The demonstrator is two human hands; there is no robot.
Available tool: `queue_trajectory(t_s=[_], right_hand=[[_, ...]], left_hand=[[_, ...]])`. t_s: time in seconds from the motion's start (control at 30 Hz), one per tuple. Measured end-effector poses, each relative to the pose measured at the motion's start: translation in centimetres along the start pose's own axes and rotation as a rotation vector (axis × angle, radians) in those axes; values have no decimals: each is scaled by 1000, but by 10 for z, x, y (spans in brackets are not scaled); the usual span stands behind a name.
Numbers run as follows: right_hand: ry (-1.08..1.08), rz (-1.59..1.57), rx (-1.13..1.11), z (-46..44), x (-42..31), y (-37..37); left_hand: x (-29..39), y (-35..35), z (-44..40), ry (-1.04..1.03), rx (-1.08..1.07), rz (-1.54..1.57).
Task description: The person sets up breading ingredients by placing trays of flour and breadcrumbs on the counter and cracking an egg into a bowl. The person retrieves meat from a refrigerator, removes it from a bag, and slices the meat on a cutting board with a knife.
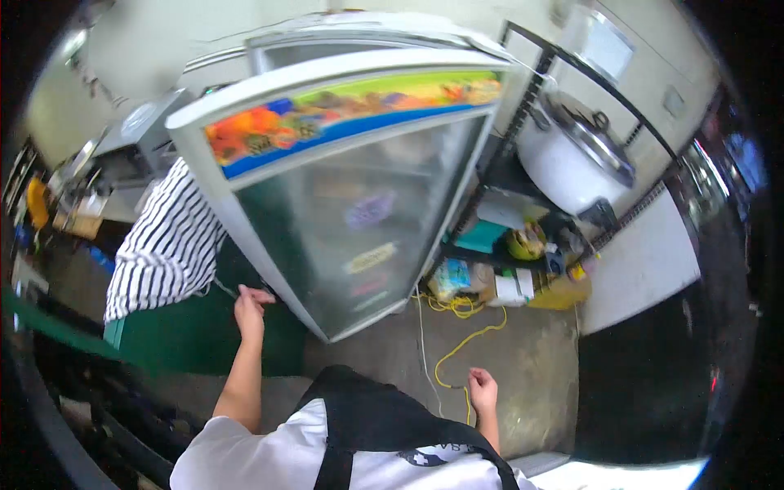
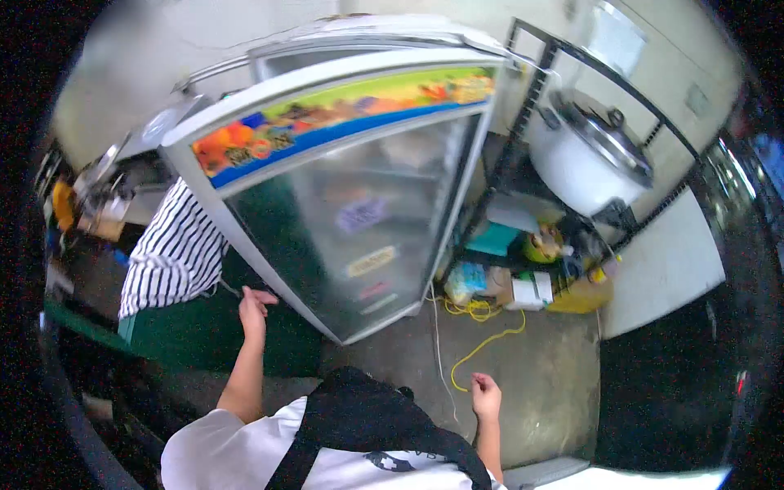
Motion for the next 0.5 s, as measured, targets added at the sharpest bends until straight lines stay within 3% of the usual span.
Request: queue_trajectory(t_s=[0.07, 0.1, 0.17, 0.27, 0.33, 0.4, 0.5], right_hand=[[68, -105, -145, -20, -40, -25], [89, -171, -224, -26, -57, -38], [124, -305, -377, -33, -92, -66], [126, -354, -541, -26, -147, -91], [204, -309, -451, -26, -176, -96], [307, -200, -263, -30, -192, -87], [351, -38, -75, -31, -197, -51]], left_hand=[[10, 1, 27, 21, -30, -45], [19, -6, 39, 45, -102, 94], [12, -35, 57, 284, -428, 348], [43, -90, 85, 295, -928, 383], [64, -131, 104, 124, -1389, 497], [72, -169, 131, 218, -1657, 552], [90, -215, 145, 169, -1730, 392]])
Point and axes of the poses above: each hand's wrist, its own z-axis away from the middle knuckle, its own y-axis out of the back of the hand, x = y × z, the point moved 5 cm from there along -z, towards the middle knuckle, and after that the axes turned 15 degrees about -y, right-handed, at the moved point
